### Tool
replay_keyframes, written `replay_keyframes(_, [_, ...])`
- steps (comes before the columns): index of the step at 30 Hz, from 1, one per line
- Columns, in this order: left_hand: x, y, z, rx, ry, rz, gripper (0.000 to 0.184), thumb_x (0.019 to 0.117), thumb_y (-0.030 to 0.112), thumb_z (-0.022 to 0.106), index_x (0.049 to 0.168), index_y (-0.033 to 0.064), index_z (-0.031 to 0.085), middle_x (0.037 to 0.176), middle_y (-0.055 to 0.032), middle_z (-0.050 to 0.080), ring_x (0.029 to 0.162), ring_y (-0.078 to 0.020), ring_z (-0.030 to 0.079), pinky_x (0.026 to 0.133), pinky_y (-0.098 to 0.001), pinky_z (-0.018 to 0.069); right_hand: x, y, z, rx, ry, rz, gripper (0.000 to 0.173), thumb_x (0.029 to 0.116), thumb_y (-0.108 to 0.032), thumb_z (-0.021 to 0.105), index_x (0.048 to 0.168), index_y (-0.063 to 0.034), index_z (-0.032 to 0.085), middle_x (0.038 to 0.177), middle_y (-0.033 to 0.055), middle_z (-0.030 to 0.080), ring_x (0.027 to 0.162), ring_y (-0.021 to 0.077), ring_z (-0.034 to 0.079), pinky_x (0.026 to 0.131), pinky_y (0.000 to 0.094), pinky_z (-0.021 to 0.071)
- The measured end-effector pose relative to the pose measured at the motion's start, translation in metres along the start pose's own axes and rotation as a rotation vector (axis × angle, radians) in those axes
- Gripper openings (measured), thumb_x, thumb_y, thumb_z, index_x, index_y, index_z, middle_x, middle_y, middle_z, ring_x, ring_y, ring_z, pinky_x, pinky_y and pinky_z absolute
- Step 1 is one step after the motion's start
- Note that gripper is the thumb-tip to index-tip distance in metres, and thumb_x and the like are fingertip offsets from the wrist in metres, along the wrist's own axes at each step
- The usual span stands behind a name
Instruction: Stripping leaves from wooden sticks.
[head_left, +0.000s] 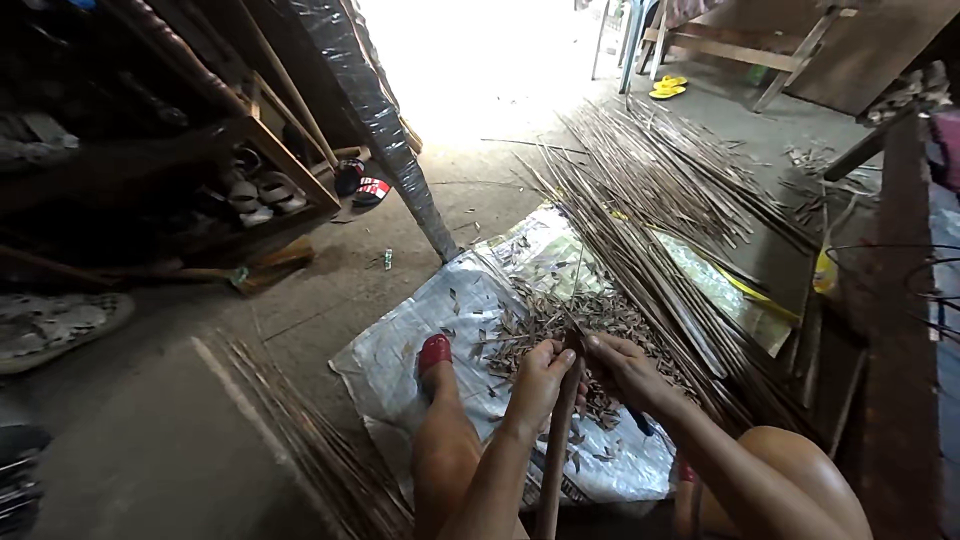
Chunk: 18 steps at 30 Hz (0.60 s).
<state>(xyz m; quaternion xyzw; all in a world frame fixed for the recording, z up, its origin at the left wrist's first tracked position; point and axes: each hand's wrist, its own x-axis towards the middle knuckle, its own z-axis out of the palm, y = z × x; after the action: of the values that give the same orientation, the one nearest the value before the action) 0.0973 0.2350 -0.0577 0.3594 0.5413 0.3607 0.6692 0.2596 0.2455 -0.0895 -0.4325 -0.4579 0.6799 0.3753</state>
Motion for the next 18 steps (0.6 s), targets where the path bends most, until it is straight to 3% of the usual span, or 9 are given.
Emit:
replay_keyframes(2, [-0.001,0.002,-0.001,-0.011,-0.005,-0.008,0.012,0.1083,0.006,0.045,0.112,-0.0021,0.053,0.074,-0.0043,0.063,0.058,-0.0109,0.065,0.055,-0.0244,0.0576,0.0,0.001,-0.001,-0.235,0.026,-0.111,0.041,0.1092,-0.021,0.041,0.139,0.0029,0.055,0.083,-0.0038,0.058,0.059,-0.0027,0.047,0.055,0.015,0.0415])
replay_keyframes(5, [-0.003,0.003,-0.002,-0.024,-0.017,-0.016,0.012,0.1083,0.006,0.045,0.111,-0.0016,0.054,0.073,-0.004,0.063,0.057,-0.0106,0.064,0.054,-0.024,0.0572,0.006,0.008,-0.009,-0.503,0.016,-0.274,0.046,0.1091,-0.024,0.042,0.144,0.0027,0.053,0.123,0.0108,0.068,0.094,0.0026,0.062,0.087,0.0215,0.0497])
replay_keyframes(7, [-0.003,0.003,-0.003,-0.036,-0.03,-0.02,0.013,0.1082,0.006,0.045,0.111,-0.0017,0.055,0.073,-0.0042,0.063,0.056,-0.0107,0.064,0.053,-0.0236,0.0568,0.009,0.014,-0.014,-0.64,0.051,-0.346,0.048,0.1085,-0.03,0.042,0.145,-0.0012,0.055,0.126,0.0152,0.068,0.104,0.0157,0.066,0.096,0.0356,0.0516])
replay_keyframes(10, [-0.004,0.004,-0.004,-0.064,-0.054,-0.04,0.014,0.1085,0.006,0.044,0.112,-0.0017,0.055,0.073,-0.0039,0.063,0.056,-0.0102,0.063,0.053,-0.0229,0.0565,0.007,0.013,-0.014,-0.84,0.131,-0.399,0.045,0.1074,-0.029,0.045,0.144,-0.0075,0.059,0.119,0.018,0.07,0.101,0.0315,0.07,0.088,0.0521,0.0546])
replay_keyframes(13, [-0.004,0.006,-0.003,-0.088,-0.069,-0.072,0.013,0.1088,0.007,0.044,0.112,-0.0008,0.055,0.073,-0.0036,0.062,0.056,-0.0097,0.063,0.053,-0.0219,0.0555,0.008,0.014,-0.016,-0.977,0.248,-0.475,0.04,0.1039,-0.022,0.053,0.14,-0.01,0.064,0.104,0.0197,0.072,0.084,0.0361,0.071,0.071,0.0555,0.0556])
replay_keyframes(15, [-0.005,0.006,-0.003,-0.111,-0.073,-0.086,0.013,0.1087,0.006,0.044,0.111,-0.0008,0.055,0.071,-0.0036,0.062,0.055,-0.0094,0.062,0.051,-0.0215,0.0547,0.012,0.012,-0.022,-0.922,0.321,-0.419,0.041,0.1046,-0.02,0.052,0.142,-0.0066,0.061,0.111,0.0211,0.072,0.091,0.0366,0.071,0.079,0.057,0.0557])
replay_keyframes(16, [-0.005,0.006,-0.003,-0.119,-0.076,-0.088,0.014,0.1087,0.006,0.043,0.111,-0.0011,0.055,0.07,-0.0038,0.062,0.054,-0.0095,0.062,0.05,-0.0216,0.0546,0.014,0.009,-0.026,-0.822,0.34,-0.345,0.042,0.1061,-0.02,0.05,0.144,-0.0046,0.058,0.114,0.0178,0.072,0.096,0.03,0.071,0.086,0.0511,0.0553])
replay_keyframes(17, [-0.005,0.007,-0.002,-0.117,-0.076,-0.088,0.014,0.1088,0.006,0.043,0.111,-0.0011,0.054,0.07,-0.004,0.062,0.054,-0.0097,0.062,0.05,-0.0219,0.0547,0.015,0.003,-0.029,-0.674,0.337,-0.243,0.042,0.108,-0.021,0.046,0.146,-0.0043,0.056,0.111,0.0093,0.073,0.091,0.016,0.068,0.083,0.0367,0.0545])
replay_keyframes(18, [-0.004,0.006,-0.002,-0.107,-0.07,-0.084,0.013,0.1088,0.006,0.043,0.111,-0.0011,0.054,0.07,-0.0041,0.061,0.054,-0.01,0.062,0.05,-0.0223,0.0548,0.015,-0.001,-0.028,-0.456,0.306,-0.147,0.041,0.11,-0.02,0.042,0.145,-0.0032,0.054,0.089,-0.0005,0.063,0.067,0.0039,0.054,0.062,0.022,0.0462])
